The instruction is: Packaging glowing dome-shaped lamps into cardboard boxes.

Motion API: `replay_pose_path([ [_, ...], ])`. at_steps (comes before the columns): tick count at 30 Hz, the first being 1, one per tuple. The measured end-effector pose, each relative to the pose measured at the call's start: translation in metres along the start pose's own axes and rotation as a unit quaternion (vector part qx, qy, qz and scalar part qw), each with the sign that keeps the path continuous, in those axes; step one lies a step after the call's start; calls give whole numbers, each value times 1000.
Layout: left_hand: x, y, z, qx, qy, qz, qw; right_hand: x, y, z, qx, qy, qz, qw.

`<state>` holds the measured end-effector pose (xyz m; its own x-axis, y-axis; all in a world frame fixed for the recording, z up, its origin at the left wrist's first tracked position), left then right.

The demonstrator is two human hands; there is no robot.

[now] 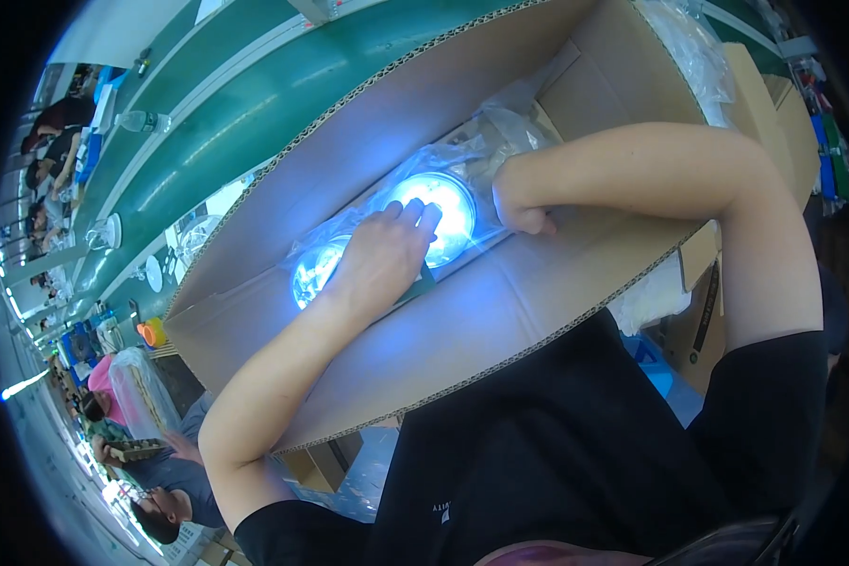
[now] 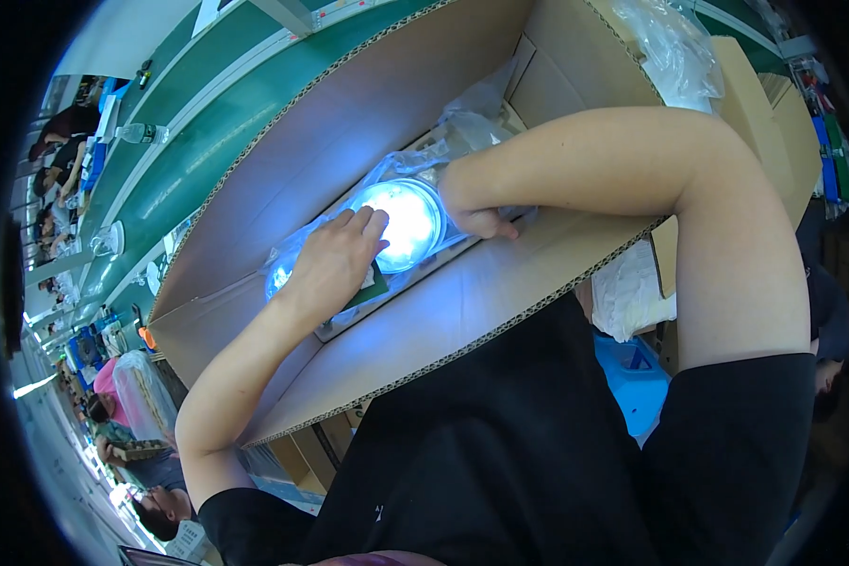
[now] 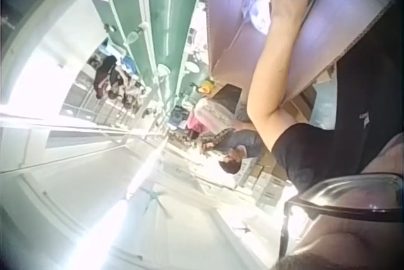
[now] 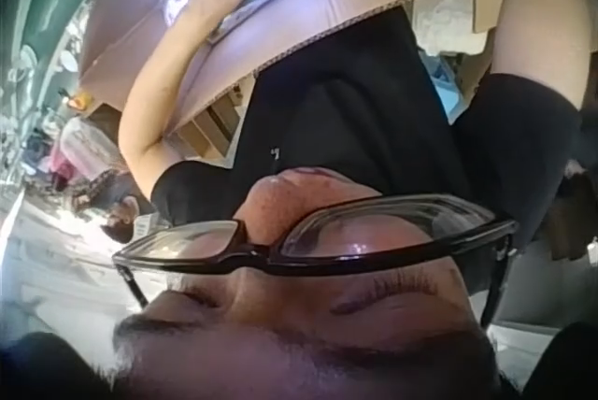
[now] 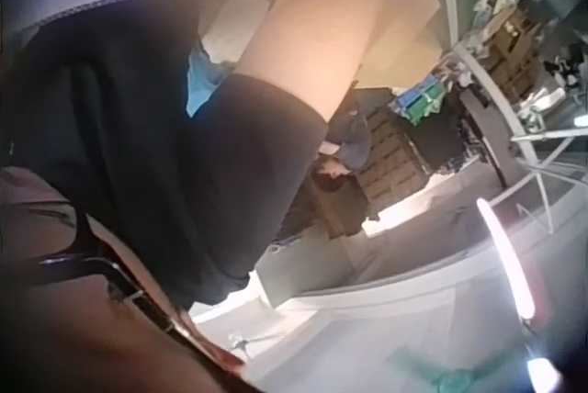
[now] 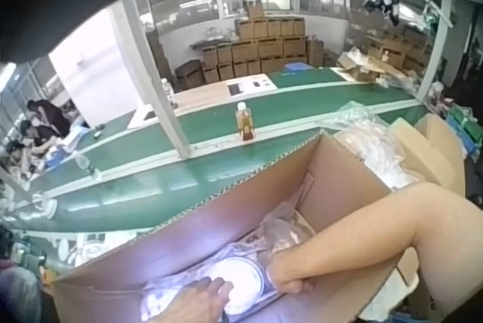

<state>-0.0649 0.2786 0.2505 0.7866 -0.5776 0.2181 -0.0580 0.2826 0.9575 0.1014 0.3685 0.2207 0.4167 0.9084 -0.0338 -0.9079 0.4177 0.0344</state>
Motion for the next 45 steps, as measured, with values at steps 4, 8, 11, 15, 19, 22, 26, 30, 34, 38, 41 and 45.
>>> replay_pose_path([
  [4, -15, -5, 35, 40, 33, -18, 998, -10, 22, -37, 4, 96, 21, 995],
  [8, 5, -11, -3, 18, -1, -59, 998, 17, -4, -28, 18, 189, 31, 981],
  [11, 13, 35, 24, -1, 73, -102, 992, 16, 11, 11, 53, 180, -10, 982],
  [15, -1, 139, 131, 48, -5, 129, 991, 8, 1, 136, 322, 226, -1, 919],
  [19, -97, 151, 278, 448, 135, 407, 784, 4, -35, 194, 543, 199, -127, 806],
  [22, -203, 87, 333, 468, 453, 166, 741, -6, -66, 193, 641, 152, -225, 718],
  [26, -289, 0, 303, 268, 427, -166, 848, -12, -86, 157, 648, 124, -320, 680],
  [30, -329, -30, 313, 256, 458, 62, 849, -13, -83, 142, 613, 110, -343, 703],
  [34, -337, -34, 293, 175, 497, 49, 848, -11, -91, 137, 605, 85, -368, 701],
  [38, -337, -34, 290, 192, 468, 59, 860, -11, -85, 140, 600, 84, -364, 707],
  [41, -335, -33, 289, 214, 448, 42, 867, -8, -84, 138, 592, 83, -372, 710],
  [45, -326, -35, 282, 243, 462, 76, 850, -8, -84, 139, 595, 82, -354, 717],
])
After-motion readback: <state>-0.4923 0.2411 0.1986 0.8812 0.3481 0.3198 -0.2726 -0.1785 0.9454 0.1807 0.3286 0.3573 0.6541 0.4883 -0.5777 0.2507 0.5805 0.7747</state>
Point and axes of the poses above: each hand's wrist, its own z-axis away from the middle knuckle, its own y-axis out of the back of the hand, x = y × z, the point moved 1 cm from there along -z, towards the middle knuckle, and after that the axes turned 1 degree about -z, right-handed, at the moved point
